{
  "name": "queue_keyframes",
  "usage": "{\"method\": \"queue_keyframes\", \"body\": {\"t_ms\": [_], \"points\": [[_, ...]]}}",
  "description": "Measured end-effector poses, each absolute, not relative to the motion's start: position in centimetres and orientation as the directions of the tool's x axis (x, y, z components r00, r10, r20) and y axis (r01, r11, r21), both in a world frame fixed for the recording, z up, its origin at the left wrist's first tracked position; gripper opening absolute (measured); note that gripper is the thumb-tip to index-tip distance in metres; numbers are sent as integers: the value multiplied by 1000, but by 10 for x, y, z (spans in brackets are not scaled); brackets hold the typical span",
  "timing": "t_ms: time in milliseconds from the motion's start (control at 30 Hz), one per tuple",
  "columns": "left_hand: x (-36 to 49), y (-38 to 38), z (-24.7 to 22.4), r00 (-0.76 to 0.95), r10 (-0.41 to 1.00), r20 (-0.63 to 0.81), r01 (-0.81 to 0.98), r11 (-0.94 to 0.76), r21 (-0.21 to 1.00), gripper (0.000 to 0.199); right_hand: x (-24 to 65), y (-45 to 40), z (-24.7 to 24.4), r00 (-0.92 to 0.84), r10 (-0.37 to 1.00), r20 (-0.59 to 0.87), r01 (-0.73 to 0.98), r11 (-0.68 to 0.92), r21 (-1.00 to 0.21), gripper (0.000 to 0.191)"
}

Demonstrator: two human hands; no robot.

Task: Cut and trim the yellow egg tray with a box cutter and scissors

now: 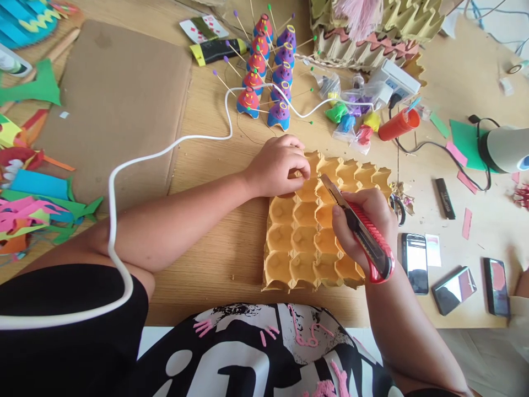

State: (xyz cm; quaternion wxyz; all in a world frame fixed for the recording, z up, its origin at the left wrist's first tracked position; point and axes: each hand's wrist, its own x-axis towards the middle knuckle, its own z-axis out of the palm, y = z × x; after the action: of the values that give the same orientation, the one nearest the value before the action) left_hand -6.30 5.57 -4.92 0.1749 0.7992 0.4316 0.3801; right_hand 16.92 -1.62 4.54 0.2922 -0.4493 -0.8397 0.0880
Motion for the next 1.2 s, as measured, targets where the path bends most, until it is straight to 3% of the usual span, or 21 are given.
{"method": "queue_keyframes", "body": {"t_ms": [233,533,800,1033,1200], "points": [[-64,56,-48,346,833,431,561,-552,616,16,168,-16,50,-426,842,331,731,536,-423,15],[-65,57,-46,360,839,407,552,-544,632,19,161,8,69,-433,880,198,709,468,-528,15],[-65,55,-44,371,840,396,556,-543,629,18,163,15,67,-416,882,220,689,464,-557,14],[-64,55,-47,342,837,428,564,-547,619,17,164,-10,48,-437,851,290,750,523,-406,14],[-63,55,-47,346,830,437,571,-556,604,17,172,-22,21,-537,730,423,709,662,-243,14]]}}
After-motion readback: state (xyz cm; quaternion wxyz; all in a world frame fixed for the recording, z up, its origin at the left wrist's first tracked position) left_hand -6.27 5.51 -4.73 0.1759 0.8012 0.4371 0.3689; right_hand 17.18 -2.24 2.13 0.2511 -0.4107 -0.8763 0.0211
